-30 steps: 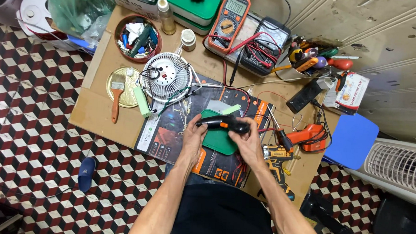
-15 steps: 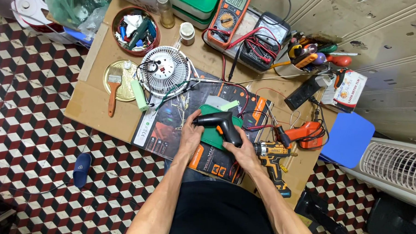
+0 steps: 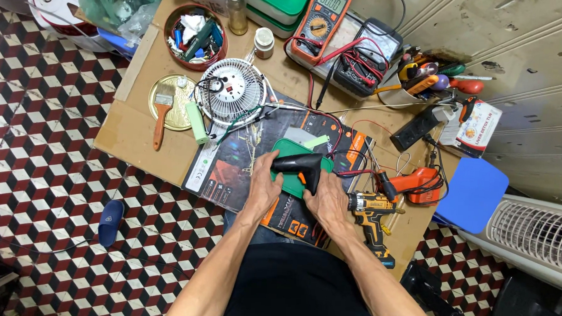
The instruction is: The recorder is disassembling and inspecting the internal components, including the motor and circuit board, of a handheld electronic device on a workbench.
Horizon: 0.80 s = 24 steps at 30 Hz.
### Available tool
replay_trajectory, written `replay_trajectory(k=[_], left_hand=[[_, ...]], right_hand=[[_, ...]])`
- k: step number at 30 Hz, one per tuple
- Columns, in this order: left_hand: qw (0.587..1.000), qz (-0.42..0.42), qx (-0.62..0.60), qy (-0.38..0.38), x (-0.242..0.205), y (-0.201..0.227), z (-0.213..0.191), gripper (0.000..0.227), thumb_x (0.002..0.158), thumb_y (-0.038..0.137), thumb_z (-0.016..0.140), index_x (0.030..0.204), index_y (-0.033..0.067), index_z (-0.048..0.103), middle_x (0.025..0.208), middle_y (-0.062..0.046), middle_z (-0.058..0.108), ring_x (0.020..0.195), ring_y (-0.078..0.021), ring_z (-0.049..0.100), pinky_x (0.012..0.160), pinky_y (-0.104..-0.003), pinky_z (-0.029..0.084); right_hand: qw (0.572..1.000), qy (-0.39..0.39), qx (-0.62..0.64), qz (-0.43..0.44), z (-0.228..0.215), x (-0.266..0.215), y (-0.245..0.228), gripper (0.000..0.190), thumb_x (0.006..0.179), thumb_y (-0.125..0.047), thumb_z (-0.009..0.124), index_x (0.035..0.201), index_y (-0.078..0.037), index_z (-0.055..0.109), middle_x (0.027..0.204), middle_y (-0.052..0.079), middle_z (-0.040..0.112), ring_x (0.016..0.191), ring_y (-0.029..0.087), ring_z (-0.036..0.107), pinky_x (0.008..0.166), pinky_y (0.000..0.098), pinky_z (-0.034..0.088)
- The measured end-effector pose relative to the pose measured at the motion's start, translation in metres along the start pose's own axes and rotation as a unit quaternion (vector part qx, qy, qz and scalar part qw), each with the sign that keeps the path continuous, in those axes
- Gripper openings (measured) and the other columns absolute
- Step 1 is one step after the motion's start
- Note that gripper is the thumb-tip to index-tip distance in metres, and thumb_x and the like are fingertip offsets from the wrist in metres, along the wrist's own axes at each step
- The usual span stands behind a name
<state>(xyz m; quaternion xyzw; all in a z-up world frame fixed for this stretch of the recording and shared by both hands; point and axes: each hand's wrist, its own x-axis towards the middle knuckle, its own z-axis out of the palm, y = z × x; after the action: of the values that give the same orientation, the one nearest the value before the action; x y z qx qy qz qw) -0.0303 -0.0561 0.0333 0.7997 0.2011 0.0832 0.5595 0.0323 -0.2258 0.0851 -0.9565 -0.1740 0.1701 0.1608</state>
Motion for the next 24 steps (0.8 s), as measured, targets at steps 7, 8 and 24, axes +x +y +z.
replay_trajectory(k=[7,8,24], left_hand=[[0.991,-0.125,-0.048,-0.022,-0.005,-0.008,0.011,0.061,0.087,-0.008,0.057,0.145,0.0087,0.052,0.135,-0.016,0.057,0.119,-0.0295,0.063,0.099,-0.038,0.053],[0.990,-0.116,-0.079,0.000,-0.004,-0.012,0.015,0.065,0.084,-0.012,0.054,0.146,0.0066,0.049,0.136,-0.018,0.054,0.125,-0.0299,0.059,0.104,-0.037,0.050],[0.976,-0.193,-0.083,0.058,-0.018,-0.031,0.008,0.060,0.089,-0.009,0.048,0.147,0.0048,0.046,0.139,-0.019,0.056,0.123,-0.0260,0.062,0.099,-0.034,0.055]], right_hand=[[0.999,-0.041,0.006,0.029,-0.008,-0.007,0.004,0.063,0.075,-0.024,0.077,0.125,0.008,0.054,0.106,0.025,0.061,0.106,0.040,0.060,0.086,0.0508,0.052],[0.998,-0.042,0.014,0.037,-0.009,-0.008,0.004,0.059,0.075,-0.024,0.076,0.122,0.007,0.056,0.105,0.025,0.062,0.104,0.041,0.061,0.086,0.0511,0.052],[0.984,-0.095,0.113,0.098,-0.013,-0.011,0.015,0.055,0.078,-0.033,0.073,0.119,0.003,0.064,0.092,0.028,0.073,0.084,0.042,0.073,0.082,0.0494,0.056]])
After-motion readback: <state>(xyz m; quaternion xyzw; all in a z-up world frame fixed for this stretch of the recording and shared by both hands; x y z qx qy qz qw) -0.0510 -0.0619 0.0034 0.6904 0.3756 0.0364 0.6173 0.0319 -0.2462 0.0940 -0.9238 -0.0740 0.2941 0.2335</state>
